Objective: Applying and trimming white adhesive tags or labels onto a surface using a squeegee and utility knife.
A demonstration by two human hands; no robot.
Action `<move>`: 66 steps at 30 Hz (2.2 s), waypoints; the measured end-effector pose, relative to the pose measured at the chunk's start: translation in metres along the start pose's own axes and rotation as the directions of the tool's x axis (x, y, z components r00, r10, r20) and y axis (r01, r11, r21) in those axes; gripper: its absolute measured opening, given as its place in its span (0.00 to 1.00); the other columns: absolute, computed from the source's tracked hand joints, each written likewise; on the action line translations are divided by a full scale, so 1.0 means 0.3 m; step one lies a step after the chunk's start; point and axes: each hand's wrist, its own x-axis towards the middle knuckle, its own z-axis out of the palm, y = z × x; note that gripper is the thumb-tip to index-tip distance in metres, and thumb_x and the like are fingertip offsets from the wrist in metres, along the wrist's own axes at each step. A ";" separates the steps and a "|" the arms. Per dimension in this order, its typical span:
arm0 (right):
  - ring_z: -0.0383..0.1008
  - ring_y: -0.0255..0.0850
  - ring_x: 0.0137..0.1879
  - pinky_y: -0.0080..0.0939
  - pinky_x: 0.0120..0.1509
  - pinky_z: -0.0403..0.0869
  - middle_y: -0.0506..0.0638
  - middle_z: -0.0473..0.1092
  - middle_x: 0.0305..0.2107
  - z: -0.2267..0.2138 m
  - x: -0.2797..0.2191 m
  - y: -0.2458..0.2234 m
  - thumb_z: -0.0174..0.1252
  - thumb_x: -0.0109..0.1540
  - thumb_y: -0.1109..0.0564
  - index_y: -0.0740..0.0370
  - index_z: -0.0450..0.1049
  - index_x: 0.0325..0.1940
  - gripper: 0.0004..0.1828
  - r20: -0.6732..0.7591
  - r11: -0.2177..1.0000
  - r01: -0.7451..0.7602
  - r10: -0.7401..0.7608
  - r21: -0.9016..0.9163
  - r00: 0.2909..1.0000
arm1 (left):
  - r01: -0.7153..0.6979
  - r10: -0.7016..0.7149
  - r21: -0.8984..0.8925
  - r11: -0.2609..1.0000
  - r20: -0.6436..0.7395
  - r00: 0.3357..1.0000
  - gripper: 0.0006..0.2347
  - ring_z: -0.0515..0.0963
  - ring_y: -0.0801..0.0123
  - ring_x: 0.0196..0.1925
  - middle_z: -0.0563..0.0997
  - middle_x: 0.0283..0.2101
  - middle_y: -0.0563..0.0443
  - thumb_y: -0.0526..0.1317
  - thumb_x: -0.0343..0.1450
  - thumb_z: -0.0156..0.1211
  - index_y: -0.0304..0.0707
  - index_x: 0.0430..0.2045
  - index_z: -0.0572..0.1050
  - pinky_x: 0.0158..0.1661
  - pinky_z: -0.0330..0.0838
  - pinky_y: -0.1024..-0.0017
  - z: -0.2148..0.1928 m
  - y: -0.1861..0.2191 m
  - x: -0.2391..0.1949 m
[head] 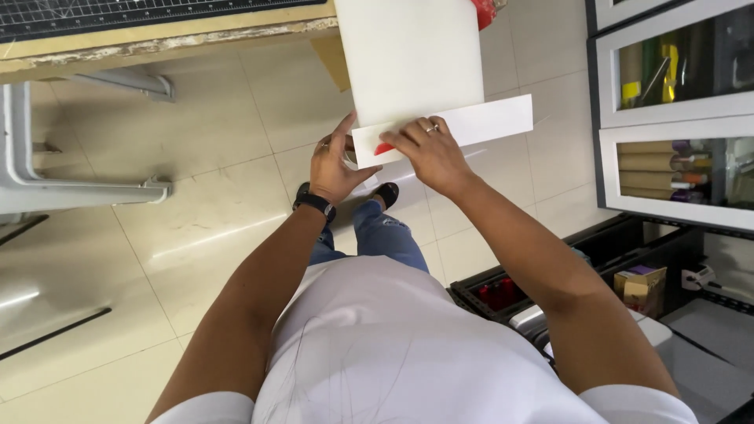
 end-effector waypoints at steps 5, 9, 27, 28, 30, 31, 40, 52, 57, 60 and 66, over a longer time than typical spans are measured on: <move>0.67 0.45 0.51 0.50 0.61 0.65 0.47 0.65 0.40 -0.017 0.021 -0.018 0.47 0.71 0.57 0.42 0.73 0.57 0.14 -0.099 0.976 0.216 -0.212 0.033 0.972 | -0.047 0.048 0.012 0.999 -0.093 0.995 0.49 0.84 0.63 0.44 0.84 0.36 0.58 0.49 0.54 0.84 0.50 0.72 0.58 0.62 0.68 0.61 0.013 -0.004 -0.011; 0.66 0.45 0.51 0.49 0.59 0.66 0.46 0.65 0.42 0.021 0.105 -0.054 0.46 0.73 0.56 0.42 0.73 0.54 0.13 -0.183 0.963 0.266 -0.257 0.028 0.949 | -0.011 0.006 -0.058 0.998 -0.083 0.996 0.50 0.83 0.64 0.43 0.83 0.36 0.59 0.47 0.54 0.84 0.52 0.73 0.57 0.55 0.71 0.62 0.030 -0.018 -0.012; 0.66 0.47 0.50 0.50 0.57 0.67 0.48 0.64 0.42 0.034 0.047 -0.065 0.44 0.73 0.57 0.43 0.74 0.55 0.15 -0.222 0.959 0.282 -0.272 0.015 0.936 | 0.105 -0.109 -0.070 0.992 -0.063 0.992 0.47 0.81 0.65 0.41 0.82 0.36 0.63 0.49 0.59 0.80 0.56 0.73 0.54 0.51 0.74 0.63 0.044 -0.003 -0.017; 0.66 0.47 0.50 0.50 0.57 0.67 0.48 0.64 0.42 0.049 0.073 -0.070 0.44 0.73 0.57 0.43 0.74 0.55 0.15 -0.222 0.960 0.280 -0.269 0.016 0.937 | 0.105 -0.109 -0.069 0.992 -0.060 0.992 0.47 0.81 0.65 0.41 0.82 0.36 0.63 0.49 0.59 0.80 0.56 0.73 0.54 0.51 0.74 0.63 0.038 0.003 -0.016; 0.66 0.47 0.50 0.51 0.57 0.67 0.48 0.64 0.42 0.077 0.125 -0.081 0.44 0.72 0.57 0.43 0.73 0.55 0.14 -0.264 0.972 0.236 -0.230 -0.009 0.937 | 0.126 -0.128 -0.049 0.991 -0.039 0.991 0.49 0.81 0.60 0.42 0.82 0.38 0.60 0.50 0.58 0.81 0.57 0.73 0.53 0.53 0.74 0.60 0.025 0.018 -0.014; 0.66 0.47 0.50 0.51 0.57 0.67 0.48 0.64 0.42 0.066 0.119 -0.086 0.44 0.72 0.57 0.43 0.73 0.55 0.14 -0.264 0.972 0.234 -0.227 -0.009 0.937 | 0.125 -0.127 -0.049 0.991 -0.037 0.991 0.49 0.81 0.60 0.42 0.82 0.38 0.60 0.50 0.58 0.81 0.57 0.73 0.53 0.53 0.74 0.60 0.018 0.022 -0.021; 0.66 0.49 0.51 0.52 0.57 0.67 0.49 0.64 0.42 0.083 0.104 -0.104 0.47 0.71 0.57 0.43 0.73 0.56 0.13 -0.294 0.973 0.232 -0.220 0.006 0.930 | 0.116 -0.119 -0.064 0.991 -0.045 0.992 0.48 0.82 0.59 0.42 0.82 0.37 0.59 0.50 0.58 0.81 0.55 0.73 0.55 0.52 0.75 0.59 0.020 0.014 -0.017; 0.66 0.47 0.51 0.50 0.57 0.67 0.47 0.64 0.42 0.071 0.069 -0.099 0.45 0.72 0.57 0.41 0.73 0.58 0.15 -0.297 0.980 0.200 -0.191 0.002 0.936 | 0.118 -0.121 -0.062 0.991 -0.033 0.992 0.48 0.82 0.59 0.43 0.82 0.37 0.58 0.53 0.57 0.81 0.55 0.72 0.55 0.53 0.75 0.58 0.019 0.016 -0.009; 0.67 0.48 0.51 0.52 0.57 0.67 0.48 0.65 0.43 0.078 0.058 -0.104 0.45 0.72 0.57 0.42 0.74 0.55 0.15 -0.266 0.972 0.235 -0.224 0.010 0.937 | 0.118 -0.120 -0.059 0.991 -0.029 0.992 0.47 0.82 0.61 0.44 0.82 0.38 0.60 0.52 0.58 0.79 0.57 0.73 0.54 0.53 0.75 0.60 0.048 -0.029 -0.012; 0.67 0.47 0.51 0.50 0.57 0.67 0.47 0.65 0.43 0.089 0.121 -0.094 0.46 0.71 0.58 0.42 0.73 0.57 0.16 -0.262 0.980 0.201 -0.196 -0.009 0.945 | 0.129 -0.130 -0.061 0.990 -0.014 0.991 0.48 0.81 0.56 0.45 0.81 0.39 0.56 0.54 0.57 0.80 0.55 0.72 0.55 0.53 0.74 0.56 0.006 0.030 -0.001; 0.72 0.51 0.49 0.50 0.52 0.69 0.52 0.71 0.42 -0.024 -0.118 -0.058 0.49 0.68 0.59 0.51 0.66 0.74 0.28 -0.229 0.939 -0.331 0.303 -0.096 0.925 | 0.119 -0.123 -0.108 0.987 -0.026 0.992 0.48 0.83 0.60 0.47 0.83 0.42 0.57 0.48 0.58 0.81 0.51 0.73 0.54 0.55 0.74 0.59 -0.013 0.053 -0.010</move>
